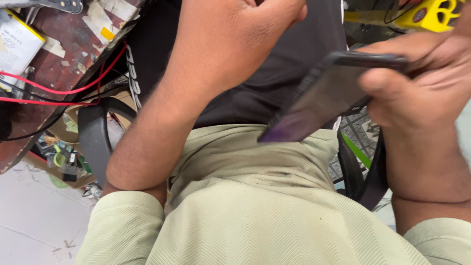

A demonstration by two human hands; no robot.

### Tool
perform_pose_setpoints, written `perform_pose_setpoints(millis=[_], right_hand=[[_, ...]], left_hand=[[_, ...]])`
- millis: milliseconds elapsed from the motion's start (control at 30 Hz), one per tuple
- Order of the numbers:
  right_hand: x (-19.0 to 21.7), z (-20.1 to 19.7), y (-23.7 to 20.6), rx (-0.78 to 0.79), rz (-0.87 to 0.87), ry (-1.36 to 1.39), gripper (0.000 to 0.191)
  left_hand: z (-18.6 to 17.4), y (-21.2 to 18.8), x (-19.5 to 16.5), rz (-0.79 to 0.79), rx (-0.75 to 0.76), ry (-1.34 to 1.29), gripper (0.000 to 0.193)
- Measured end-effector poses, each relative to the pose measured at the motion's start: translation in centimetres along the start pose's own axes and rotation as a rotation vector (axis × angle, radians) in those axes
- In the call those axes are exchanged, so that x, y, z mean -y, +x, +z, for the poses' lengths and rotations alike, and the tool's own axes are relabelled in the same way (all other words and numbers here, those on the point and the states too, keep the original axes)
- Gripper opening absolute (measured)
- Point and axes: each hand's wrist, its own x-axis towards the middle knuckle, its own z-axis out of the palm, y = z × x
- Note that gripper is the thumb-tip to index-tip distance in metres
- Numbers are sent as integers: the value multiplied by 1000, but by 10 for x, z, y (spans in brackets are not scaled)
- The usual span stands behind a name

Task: The person sits at a cluttered repair bench and probes an opened smartphone's motherboard with multimeter test leads. They then handle the phone's battery and frame, plug a charging cable into the phone, and press the power button while holding the device.

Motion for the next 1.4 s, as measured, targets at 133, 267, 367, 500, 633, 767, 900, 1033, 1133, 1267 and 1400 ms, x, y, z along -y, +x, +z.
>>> perform_pose_setpoints(millis=[133,267,367,500,633,767,900,1033,1133,1267,1400], right_hand=[[-11,-15,11,-37,-112,406,75],[-16,-36,9,45,-333,744,72],[-12,-50,6,107,-438,823,70],[0,-64,5,176,-540,859,67],[8,-77,14,203,-584,867,64],[7,-88,25,221,-602,863,61],[7,-89,36,221,-602,864,58],[7,-86,40,231,-604,879,54],[4,-85,37,230,-604,888,52],[-3,-84,33,232,-611,885,49],[-8,-78,30,247,-620,895,46]], left_hand=[[2,1,-7,-211,19,-181,23],[6,2,-16,-338,100,-217,18],[11,1,-25,-317,120,-381,9],[15,2,-37,-215,167,-200,25],[19,5,-42,-282,195,-236,26],[25,3,-43,-304,212,-210,14],[39,-4,-50,20,126,-166,22],[56,-18,-59,23,144,-251,28],[63,-29,-61,112,185,-322,30],[66,-44,-59,281,213,-469,43],[73,-57,-52,359,176,-509,56]])
